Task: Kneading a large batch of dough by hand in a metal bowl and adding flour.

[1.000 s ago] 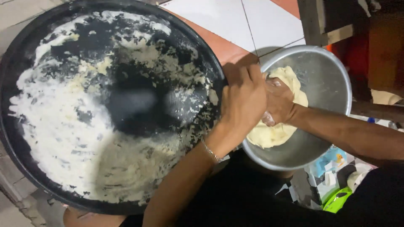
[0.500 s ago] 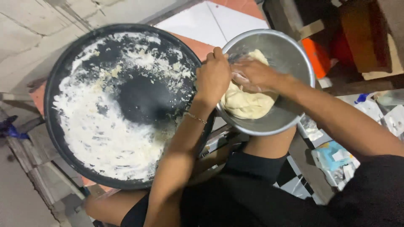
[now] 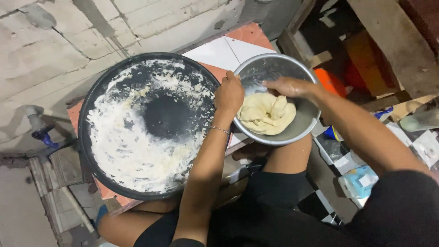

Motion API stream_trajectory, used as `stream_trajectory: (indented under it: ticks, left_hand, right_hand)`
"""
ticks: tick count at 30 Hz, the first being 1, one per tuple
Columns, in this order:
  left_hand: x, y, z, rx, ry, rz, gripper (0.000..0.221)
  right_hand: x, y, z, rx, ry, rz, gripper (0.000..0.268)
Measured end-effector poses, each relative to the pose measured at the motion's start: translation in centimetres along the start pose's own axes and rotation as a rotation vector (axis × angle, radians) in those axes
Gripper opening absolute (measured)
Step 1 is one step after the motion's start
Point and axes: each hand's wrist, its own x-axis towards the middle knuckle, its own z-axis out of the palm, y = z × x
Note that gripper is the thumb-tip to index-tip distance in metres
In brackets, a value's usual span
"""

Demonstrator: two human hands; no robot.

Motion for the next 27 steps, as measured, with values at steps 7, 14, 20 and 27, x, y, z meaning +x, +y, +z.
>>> stream_trajectory:
  ticks: [7,14,20,27]
  left_hand:
    - [-0.5,0.9,-1.6,0.031,-0.016,0.027,0.035]
    - [-1.5,0.7,0.2,0.122,0.152,-0.003,0.029]
    - [-1.0,1.2,-0.9,0.213,0.37,0.028,0.022]
    - [-0.7,1.3,-1.4,0.213,0.3,-0.015,0.021]
  right_hand:
    - [-4.5,-3.7,3.4,-0.008,0.285,-0.019,0.082]
    - [-2.0,-2.2,9.7,-0.219,0.357,-0.14,0.054]
    - [2.2,-0.6,11.5,-0.321,0.623,-0.245,0.033]
    - [10.4,4.8,12.4,-0.475,0.82,-0.46,0.031]
